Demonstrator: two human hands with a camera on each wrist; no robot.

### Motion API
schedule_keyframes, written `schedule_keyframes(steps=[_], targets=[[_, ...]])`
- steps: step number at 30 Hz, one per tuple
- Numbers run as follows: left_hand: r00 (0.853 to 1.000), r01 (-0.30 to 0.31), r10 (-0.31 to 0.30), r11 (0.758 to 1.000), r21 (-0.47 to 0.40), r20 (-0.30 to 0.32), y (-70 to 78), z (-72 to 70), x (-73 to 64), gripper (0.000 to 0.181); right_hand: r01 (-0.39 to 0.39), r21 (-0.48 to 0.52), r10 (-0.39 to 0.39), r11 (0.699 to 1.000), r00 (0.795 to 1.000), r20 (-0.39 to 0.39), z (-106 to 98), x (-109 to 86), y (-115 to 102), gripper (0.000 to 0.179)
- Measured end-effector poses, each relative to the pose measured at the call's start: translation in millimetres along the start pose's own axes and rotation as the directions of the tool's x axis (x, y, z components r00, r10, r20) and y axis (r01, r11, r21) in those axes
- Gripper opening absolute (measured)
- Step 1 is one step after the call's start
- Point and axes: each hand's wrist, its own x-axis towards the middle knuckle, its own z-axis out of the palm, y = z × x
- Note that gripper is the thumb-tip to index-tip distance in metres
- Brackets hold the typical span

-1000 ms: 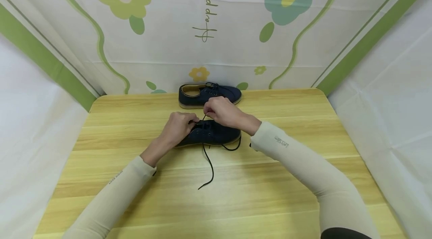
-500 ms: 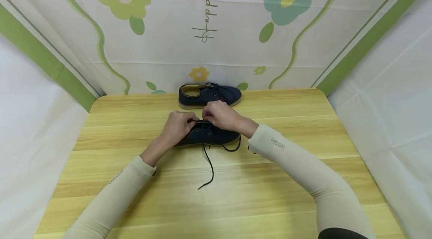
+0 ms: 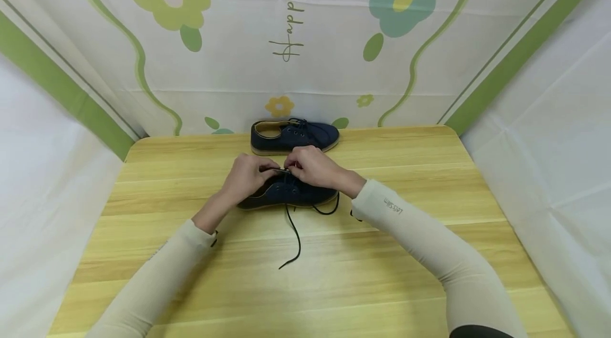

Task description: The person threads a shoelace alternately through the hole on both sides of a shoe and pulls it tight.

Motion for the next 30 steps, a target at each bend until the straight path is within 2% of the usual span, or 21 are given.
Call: schedule_keyframes(steps=[8,19,30], targets=[[0.997,0.046,-0.042,0.997,-0.061,0.064,-4.1,-3.9,3.4,0.010,0.027,-0.022,-0.028,0.999,0.999,-0.027,5,-0.3,3,0.013],[0.984,0.164,-0.153,0.979,-0.123,0.095,-7.0,-1.5,6.4,0.010,-0.011,-0.136,-0.004,0.991,0.993,-0.115,15,3.6,-3,0.011],[0.986,0.155,-0.148,0.982,-0.106,0.077,-8.5,0.5,6.9,0.009,-0.032,-0.202,-0.004,0.979,0.985,-0.174,25,4.5,-5,0.013]])
